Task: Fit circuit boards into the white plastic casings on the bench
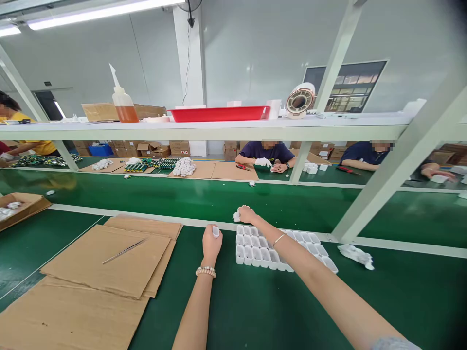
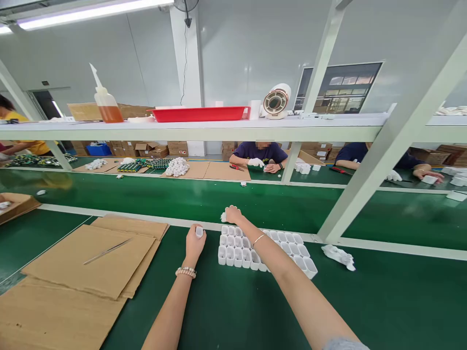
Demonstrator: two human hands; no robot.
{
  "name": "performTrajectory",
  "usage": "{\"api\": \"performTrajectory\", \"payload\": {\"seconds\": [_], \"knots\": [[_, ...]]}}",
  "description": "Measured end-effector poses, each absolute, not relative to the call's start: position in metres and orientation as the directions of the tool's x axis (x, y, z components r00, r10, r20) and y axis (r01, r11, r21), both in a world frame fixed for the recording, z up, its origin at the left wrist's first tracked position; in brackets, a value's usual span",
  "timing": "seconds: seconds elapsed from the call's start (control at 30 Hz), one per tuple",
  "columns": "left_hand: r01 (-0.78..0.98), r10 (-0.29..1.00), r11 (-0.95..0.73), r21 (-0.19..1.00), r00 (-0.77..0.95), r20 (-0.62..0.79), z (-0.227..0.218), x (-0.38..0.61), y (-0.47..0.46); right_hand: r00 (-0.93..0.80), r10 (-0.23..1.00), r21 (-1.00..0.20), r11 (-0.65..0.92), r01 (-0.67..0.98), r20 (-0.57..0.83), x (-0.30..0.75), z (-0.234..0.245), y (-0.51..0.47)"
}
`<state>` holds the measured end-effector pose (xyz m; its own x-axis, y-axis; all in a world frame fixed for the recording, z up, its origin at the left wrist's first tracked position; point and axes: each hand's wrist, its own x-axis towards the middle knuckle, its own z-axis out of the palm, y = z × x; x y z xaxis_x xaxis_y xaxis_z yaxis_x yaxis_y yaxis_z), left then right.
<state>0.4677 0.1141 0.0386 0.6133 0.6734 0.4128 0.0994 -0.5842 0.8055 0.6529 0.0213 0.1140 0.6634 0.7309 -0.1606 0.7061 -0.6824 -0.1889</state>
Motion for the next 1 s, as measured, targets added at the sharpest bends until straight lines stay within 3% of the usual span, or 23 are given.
{"api": "performTrajectory", "payload": {"seconds": [0.17,0.3,0.43,0.57,0.73,0.83,1.0], "knots": [[0.001,0.604,-0.657,0.754,0.599,0.526,0.069,0.465,0.106,0.628,0.778,-0.480,-0.559,0.676,-0.021,0.646,0.130,0.001],[-0.100,0.485,-0.733,0.673,0.618,0.619,0.128,0.464,0.092,0.552,0.815,-0.722,-0.274,0.635,0.176,0.633,0.155,-0.032],[-0.224,0.280,-0.802,0.554,0.678,0.680,0.191,0.455,0.066,0.535,0.759,-0.816,-0.008,0.578,0.371,0.601,0.181,-0.081],[-0.284,0.088,-0.858,0.428,0.740,0.667,0.220,0.440,0.040,0.545,0.669,-0.825,0.190,0.533,0.506,0.563,0.203,-0.127],[-0.241,-0.037,-0.937,0.254,0.789,0.614,0.217,0.431,0.024,0.491,0.647,-0.726,0.145,0.672,0.583,0.534,0.222,-0.153],[-0.236,-0.055,-0.949,0.208,0.776,0.628,0.215,0.432,0.020,0.402,0.635,-0.610,0.141,0.780,0.660,0.531,0.227,-0.156],[-0.202,0.002,-0.950,0.237,0.757,0.653,0.218,0.433,0.015,0.302,0.650,-0.462,0.085,0.883,0.697,0.534,0.227,-0.157]]}}
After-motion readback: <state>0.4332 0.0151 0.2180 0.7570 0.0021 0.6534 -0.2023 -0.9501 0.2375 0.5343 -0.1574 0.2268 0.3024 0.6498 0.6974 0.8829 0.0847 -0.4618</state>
